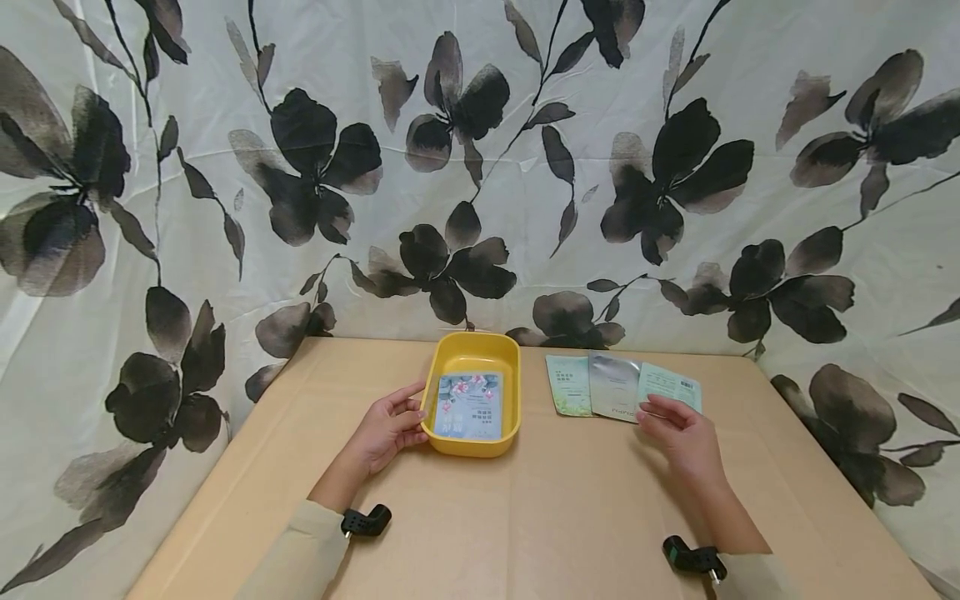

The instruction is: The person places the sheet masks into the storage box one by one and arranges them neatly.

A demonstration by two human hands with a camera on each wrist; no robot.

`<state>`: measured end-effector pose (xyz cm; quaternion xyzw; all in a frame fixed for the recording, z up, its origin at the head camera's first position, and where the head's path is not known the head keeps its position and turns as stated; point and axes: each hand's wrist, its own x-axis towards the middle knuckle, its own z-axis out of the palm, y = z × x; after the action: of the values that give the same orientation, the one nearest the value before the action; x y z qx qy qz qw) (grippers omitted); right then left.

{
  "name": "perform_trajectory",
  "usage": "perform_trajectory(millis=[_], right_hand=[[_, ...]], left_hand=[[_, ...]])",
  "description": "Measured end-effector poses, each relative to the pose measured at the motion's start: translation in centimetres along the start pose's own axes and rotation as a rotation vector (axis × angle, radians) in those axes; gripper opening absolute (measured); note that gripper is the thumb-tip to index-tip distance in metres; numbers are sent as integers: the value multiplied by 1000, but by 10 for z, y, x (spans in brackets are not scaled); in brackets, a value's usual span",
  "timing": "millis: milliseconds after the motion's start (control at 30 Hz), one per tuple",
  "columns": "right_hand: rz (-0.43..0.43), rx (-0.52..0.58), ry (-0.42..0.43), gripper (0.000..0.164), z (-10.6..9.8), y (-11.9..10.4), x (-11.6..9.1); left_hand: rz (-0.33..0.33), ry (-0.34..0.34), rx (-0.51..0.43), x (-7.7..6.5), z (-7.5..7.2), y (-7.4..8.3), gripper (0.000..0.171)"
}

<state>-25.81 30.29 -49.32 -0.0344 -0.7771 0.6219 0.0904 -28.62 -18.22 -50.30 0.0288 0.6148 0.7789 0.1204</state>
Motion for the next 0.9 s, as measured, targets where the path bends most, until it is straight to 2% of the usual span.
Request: perform_trajectory(millis=[200, 500, 900], right_hand=[[-22, -10, 25, 55, -8, 2, 7], [-51, -120, 95, 57, -22, 4, 19], [22, -168, 143, 56, -34, 8, 46]], left_hand=[[-1, -8, 0, 0, -1, 0, 65], [-1, -18, 4, 1, -1, -1, 66], [3, 2, 5, 5, 2, -1, 66]])
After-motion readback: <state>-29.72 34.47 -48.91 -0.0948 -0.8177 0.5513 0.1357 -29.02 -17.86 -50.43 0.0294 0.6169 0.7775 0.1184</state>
